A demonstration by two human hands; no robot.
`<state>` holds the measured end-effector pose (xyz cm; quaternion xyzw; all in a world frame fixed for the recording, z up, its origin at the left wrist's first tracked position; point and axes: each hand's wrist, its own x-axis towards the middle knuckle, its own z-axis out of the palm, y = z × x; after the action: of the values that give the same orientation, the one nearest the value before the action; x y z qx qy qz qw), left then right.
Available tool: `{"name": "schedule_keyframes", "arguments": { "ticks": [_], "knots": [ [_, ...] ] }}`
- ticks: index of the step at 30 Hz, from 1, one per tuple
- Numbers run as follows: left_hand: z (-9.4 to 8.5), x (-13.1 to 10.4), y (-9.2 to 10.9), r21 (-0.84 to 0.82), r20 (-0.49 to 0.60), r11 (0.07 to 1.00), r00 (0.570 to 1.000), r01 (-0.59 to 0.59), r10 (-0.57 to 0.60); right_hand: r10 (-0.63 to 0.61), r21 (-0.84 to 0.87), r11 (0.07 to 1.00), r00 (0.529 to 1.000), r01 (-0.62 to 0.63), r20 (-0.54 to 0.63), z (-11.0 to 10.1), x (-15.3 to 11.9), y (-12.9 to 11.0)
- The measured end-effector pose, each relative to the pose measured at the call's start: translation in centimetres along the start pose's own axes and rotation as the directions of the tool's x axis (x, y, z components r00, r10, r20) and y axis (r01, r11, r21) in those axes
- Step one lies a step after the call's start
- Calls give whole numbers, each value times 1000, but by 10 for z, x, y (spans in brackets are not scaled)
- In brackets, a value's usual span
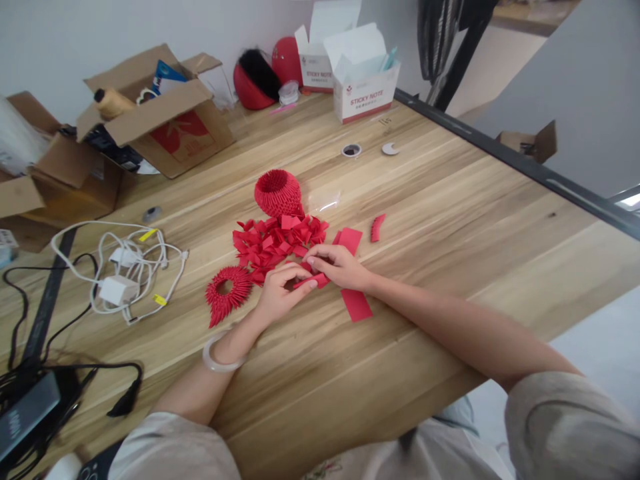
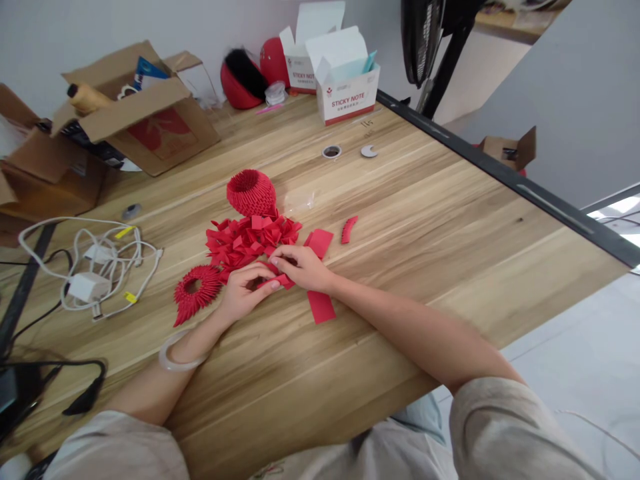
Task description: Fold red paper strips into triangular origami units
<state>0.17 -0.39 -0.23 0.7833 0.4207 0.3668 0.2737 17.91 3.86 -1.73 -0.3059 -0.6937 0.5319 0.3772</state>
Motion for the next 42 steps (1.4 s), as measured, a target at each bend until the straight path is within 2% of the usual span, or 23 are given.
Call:
{"name": "schedule_keyframes", "arguments": {
  "ticks": [22,27,33,42],
  "knots": [
    [1,0,-1,-15,41,999,998,47,-46,-6,8,1000,1000,6,11,0,0,1],
    [1,1,1,38,80,999,997,11,-14,-2,26,1000,1000,1,21,0,-1,0],
    [3,0,-1,150,191,986,980,-77,47,0,32,999,1000,-1,31,1,-2,-1],
    [3,1,0,137,189,988,981,-69,43,3,1,1000,999,-3,38,1,-2,2]
  ]
}}
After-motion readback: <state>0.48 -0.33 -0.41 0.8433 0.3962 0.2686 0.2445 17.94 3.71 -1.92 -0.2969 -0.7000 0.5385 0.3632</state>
